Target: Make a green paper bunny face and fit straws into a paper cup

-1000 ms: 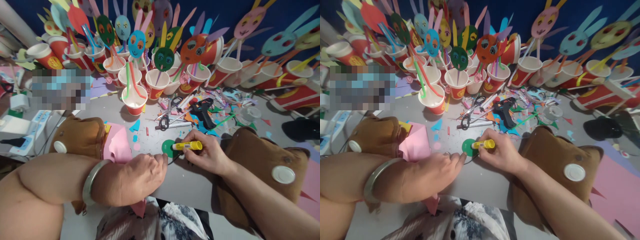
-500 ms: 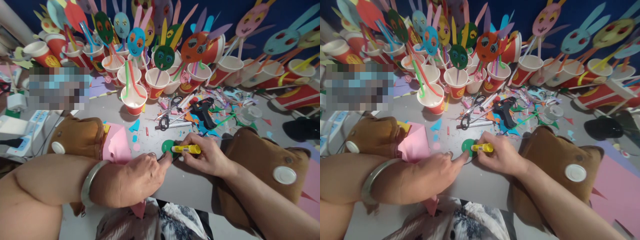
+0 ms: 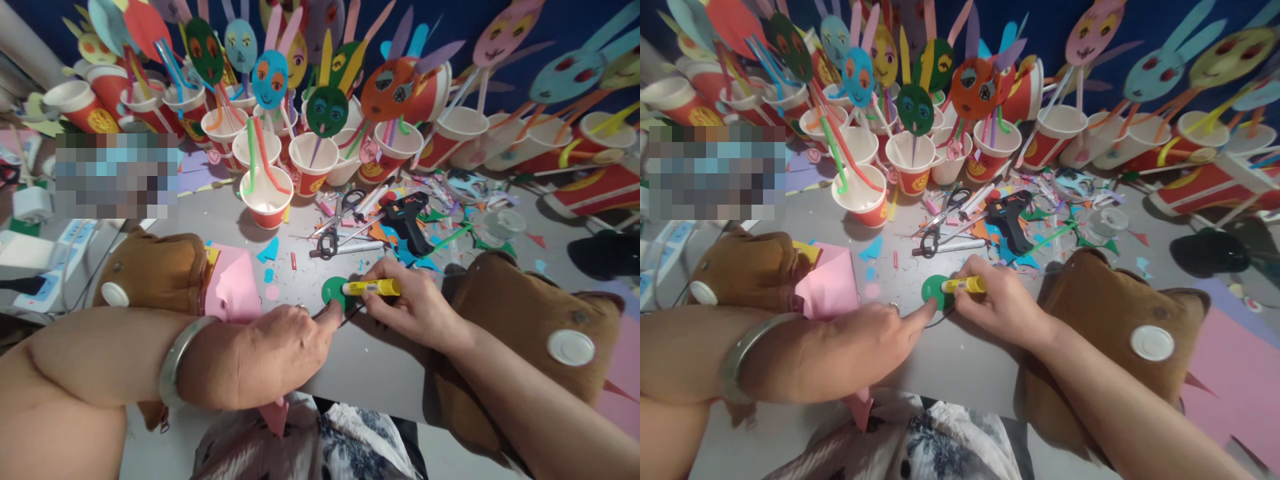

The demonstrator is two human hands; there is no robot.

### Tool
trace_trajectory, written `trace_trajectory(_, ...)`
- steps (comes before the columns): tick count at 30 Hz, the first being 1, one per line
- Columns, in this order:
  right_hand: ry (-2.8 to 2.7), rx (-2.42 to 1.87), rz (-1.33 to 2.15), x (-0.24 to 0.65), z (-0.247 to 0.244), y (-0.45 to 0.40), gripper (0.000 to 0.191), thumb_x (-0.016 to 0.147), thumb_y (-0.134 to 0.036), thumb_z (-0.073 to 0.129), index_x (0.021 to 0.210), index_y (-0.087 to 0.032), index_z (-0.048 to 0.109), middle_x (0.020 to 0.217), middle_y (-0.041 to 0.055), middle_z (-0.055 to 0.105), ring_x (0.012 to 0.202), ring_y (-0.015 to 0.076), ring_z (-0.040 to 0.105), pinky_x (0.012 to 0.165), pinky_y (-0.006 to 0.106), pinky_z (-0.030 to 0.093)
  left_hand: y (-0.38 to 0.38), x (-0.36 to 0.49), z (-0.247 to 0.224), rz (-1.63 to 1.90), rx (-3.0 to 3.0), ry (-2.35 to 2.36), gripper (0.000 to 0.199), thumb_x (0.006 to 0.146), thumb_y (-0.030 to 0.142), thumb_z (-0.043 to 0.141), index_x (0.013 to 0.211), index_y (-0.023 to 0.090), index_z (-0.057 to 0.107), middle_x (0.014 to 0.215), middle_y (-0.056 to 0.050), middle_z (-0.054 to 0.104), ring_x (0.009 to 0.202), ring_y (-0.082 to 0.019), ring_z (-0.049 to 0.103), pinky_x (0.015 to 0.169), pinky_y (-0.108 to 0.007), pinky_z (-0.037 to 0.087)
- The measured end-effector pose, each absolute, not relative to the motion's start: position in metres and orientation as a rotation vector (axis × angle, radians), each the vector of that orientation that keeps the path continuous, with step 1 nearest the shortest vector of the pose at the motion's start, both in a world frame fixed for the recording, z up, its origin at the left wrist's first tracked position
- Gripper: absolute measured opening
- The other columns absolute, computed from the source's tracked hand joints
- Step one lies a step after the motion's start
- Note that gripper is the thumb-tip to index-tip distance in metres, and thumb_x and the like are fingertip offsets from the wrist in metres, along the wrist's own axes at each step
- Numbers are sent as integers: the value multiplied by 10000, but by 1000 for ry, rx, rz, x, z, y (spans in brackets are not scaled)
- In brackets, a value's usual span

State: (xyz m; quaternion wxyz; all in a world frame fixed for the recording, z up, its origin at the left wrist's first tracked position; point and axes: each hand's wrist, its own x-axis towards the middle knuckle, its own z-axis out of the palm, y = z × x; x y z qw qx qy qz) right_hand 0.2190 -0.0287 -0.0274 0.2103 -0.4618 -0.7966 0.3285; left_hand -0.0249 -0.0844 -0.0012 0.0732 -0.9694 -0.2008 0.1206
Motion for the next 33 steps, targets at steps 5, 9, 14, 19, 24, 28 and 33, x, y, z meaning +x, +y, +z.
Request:
trace_trajectory(5, -2265, -1242, 900, 218, -27, -30, 57, 812, -271, 571, 825, -226, 539, 546, -54, 572, 387, 83, 443, 411, 211, 346, -82, -25, 5, 351, -2901, -600, 666, 799, 595, 610, 1204, 67, 635, 1178, -167, 613, 527, -104, 406, 443, -326, 244)
trace_trajectory(9, -2224, -1287, 908, 217, -25, -30, 67, 833, -274, 569, 860, -220, 541, 621, -25, 640, 427, 96, 502, 450, 218, 396, -81, -26, 8, 334, -2888, -617, 462, 844, 400, 595, 1170, 75, 641, 1103, -147, 626, 529, -106, 406, 452, -322, 262)
trace_trajectory(14, -2262, -1222, 887, 218, -27, -30, 53, 828, -262, 578, 835, -223, 542, 529, -65, 551, 372, 78, 420, 403, 211, 338, -79, -26, 4, 368, -2944, -609, 519, 840, 399, 576, 1231, 59, 612, 1117, -168, 629, 512, -98, 385, 436, -317, 247)
trace_trajectory(19, -2254, -1236, 889, 220, -30, -30, 69, 822, -274, 587, 847, -226, 544, 548, -51, 579, 386, 85, 439, 404, 214, 344, -80, -24, 5, 373, -2939, -627, 647, 803, 494, 621, 1276, 53, 609, 1195, -190, 622, 528, -105, 403, 440, -326, 270)
trace_trajectory(24, -2177, -1291, 893, 219, -30, -31, 81, 806, -285, 611, 826, -228, 557, 557, -40, 592, 385, 91, 444, 392, 228, 345, -81, -24, 10, 349, -2931, -638, 614, 833, 475, 619, 1269, 42, 622, 1190, -199, 627, 539, -113, 414, 450, -335, 272)
trace_trajectory(28, -1896, -1395, 900, 217, -25, -31, 80, 824, -285, 603, 817, -230, 545, 602, -2, 638, 464, 143, 554, 424, 254, 419, -80, -25, 14, 342, -2903, -642, 580, 871, 376, 578, 1316, 4, 589, 1176, -204, 627, 543, -116, 424, 447, -335, 278)
trace_trajectory(33, -1906, -1360, 901, 215, -21, -29, 70, 804, -266, 598, 780, -228, 545, 610, -5, 625, 454, 128, 525, 410, 250, 388, -79, -25, 19, 348, -2882, -633, 528, 899, 301, 532, 1337, 10, 576, 1197, -185, 614, 547, -109, 423, 455, -334, 297)
